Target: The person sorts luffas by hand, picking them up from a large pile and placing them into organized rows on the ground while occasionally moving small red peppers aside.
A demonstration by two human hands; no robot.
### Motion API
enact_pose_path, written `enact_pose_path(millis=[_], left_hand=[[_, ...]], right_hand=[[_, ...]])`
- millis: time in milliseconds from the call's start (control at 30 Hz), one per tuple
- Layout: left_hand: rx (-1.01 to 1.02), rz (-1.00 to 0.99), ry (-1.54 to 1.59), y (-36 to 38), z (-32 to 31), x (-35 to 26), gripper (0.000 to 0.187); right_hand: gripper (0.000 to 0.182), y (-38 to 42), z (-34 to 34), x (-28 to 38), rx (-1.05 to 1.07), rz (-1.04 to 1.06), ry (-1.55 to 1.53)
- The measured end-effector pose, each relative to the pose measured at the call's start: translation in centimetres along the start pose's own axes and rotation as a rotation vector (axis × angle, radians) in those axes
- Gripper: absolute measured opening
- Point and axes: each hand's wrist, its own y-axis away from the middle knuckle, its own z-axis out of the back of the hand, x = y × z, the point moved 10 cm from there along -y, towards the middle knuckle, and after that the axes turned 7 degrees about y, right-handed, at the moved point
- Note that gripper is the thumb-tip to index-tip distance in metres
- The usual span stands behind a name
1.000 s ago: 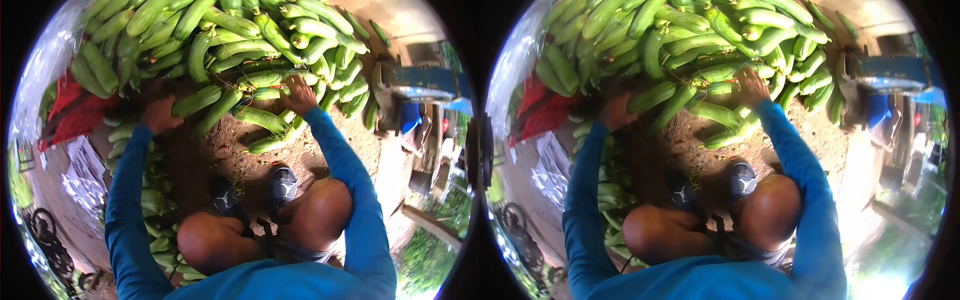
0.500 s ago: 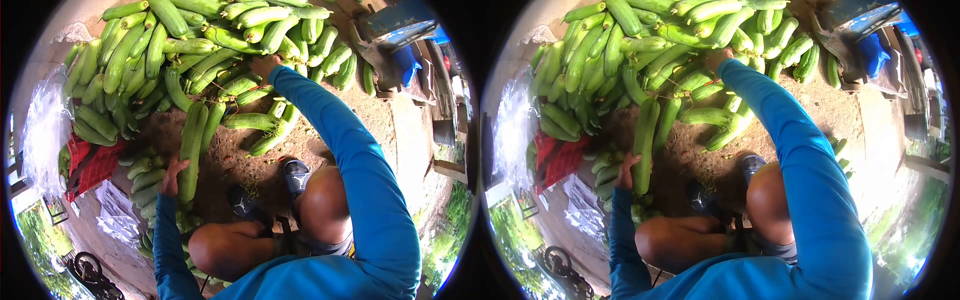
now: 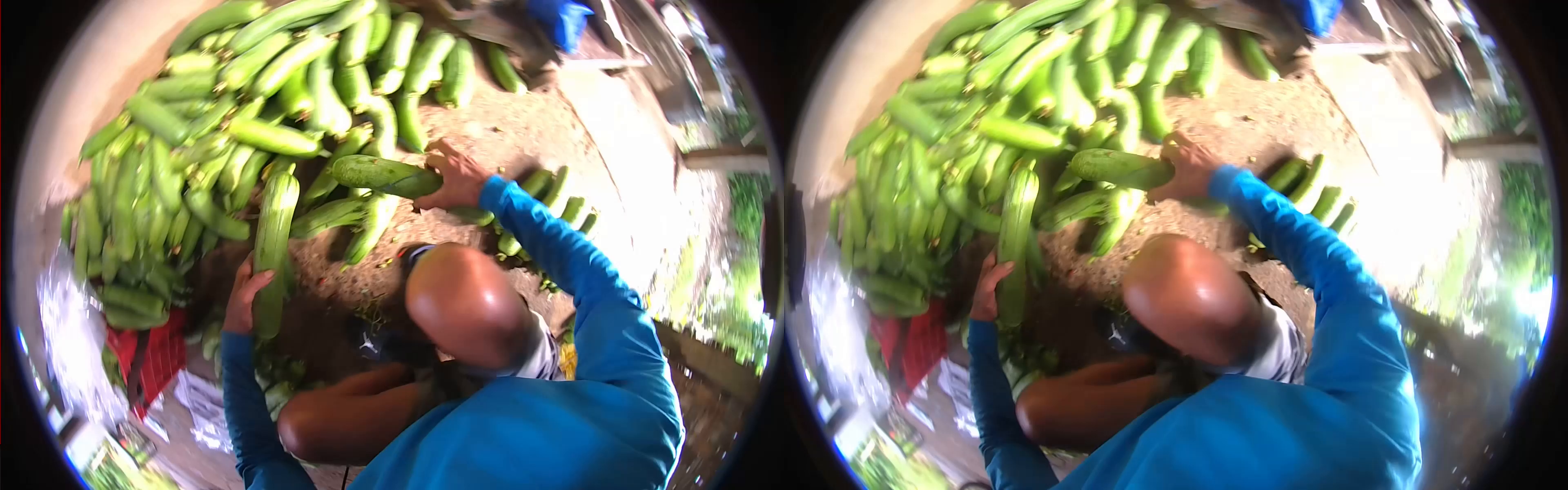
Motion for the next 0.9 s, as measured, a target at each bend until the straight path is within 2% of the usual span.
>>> enact_pose_path(millis=[33,100,167,200,233,267,300,367,400,467,567,600,633,667,700,733,767,833,867,900], left_hand=[[0.043,0.013,-0.007,-1.6,-1.3,-0.3,0.055],[0.091,0.020,-0.246,-4.4,-3.5,-0.2,0.058],[0.184,0.070,-0.364,-8.0,-7.3,1.4,0.059],[0.242,0.100,-0.480,-10.0,-9.5,2.0,0.060],[0.433,0.161,-0.431,-11.3,-14.0,2.8,0.066],[0.504,0.128,-0.422,-12.8,-16.8,3.9,0.062],[0.589,0.104,-0.383,-14.0,-19.9,5.2,0.059],[0.739,0.071,-0.307,-16.4,-25.6,7.8,0.052],[0.791,0.052,-0.276,-17.9,-28.4,9.6,0.050],[0.856,-0.005,-0.244,-21.2,-34.0,13.0,0.047],[0.628,-0.193,-0.371,-27.0,-40.1,16.6,0.062],[0.547,-0.200,-0.413,-29.0,-40.9,18.2,0.069],[0.433,-0.448,-0.643,-27.5,-42.3,13.5,0.060],[0.434,-0.440,-0.633,-27.5,-43.0,13.1,0.060],[0.436,-0.440,-0.727,-27.8,-43.6,13.1,0.056],[0.437,-0.443,-0.825,-28.1,-43.8,13.2,0.054],[0.437,-0.441,-0.825,-28.5,-43.7,14.1,0.054],[0.378,-0.720,-0.759,-27.9,-42.9,13.2,0.046],[0.511,-0.555,-0.743,-28.4,-42.7,15.0,0.041],[0.511,-0.550,-0.748,-28.3,-42.1,15.5,0.041]], right_hand=[[0.082,2.7,0.8,-2.0,-0.074,-0.057,-0.073],[0.075,8.5,0.1,-6.9,-0.025,-0.317,-0.276],[0.072,14.1,-1.4,-11.3,-0.073,-0.567,-0.350],[0.069,16.5,-0.7,-11.0,-0.171,-0.688,-0.576],[0.066,18.3,-0.1,-10.9,-0.278,-0.797,-0.803],[0.062,20.0,-2.1,-13.9,-0.259,-0.948,-0.751],[0.060,20.8,-2.0,-14.1,-0.351,-0.929,-0.897],[0.060,23.1,-4.3,-18.4,-0.464,-1.078,-0.977],[0.060,23.3,-4.5,-19.6,-0.471,-1.086,-0.965],[0.061,23.7,-4.2,-22.3,-0.659,-1.111,-1.027],[0.041,22.9,-5.0,-26.9,-0.341,-0.934,-0.254],[0.049,22.3,-5.2,-27.8,-0.346,-0.825,-0.032],[0.064,21.9,-5.5,-28.5,-0.365,-0.729,0.205],[0.057,21.2,-5.1,-27.9,-0.433,-0.558,0.362],[0.036,21.0,-4.7,-29.0,-0.349,-0.792,0.111],[0.045,21.4,-4.7,-29.4,-0.275,-1.070,-0.138],[0.074,22.1,-4.5,-28.7,-0.206,-1.333,-0.315],[0.078,20.6,-4.1,-26.9,-0.007,-1.301,-0.331],[0.078,20.1,-4.1,-26.7,-0.004,-1.300,-0.336],[0.077,20.0,-4.3,-26.6,0.005,-1.312,-0.318]])
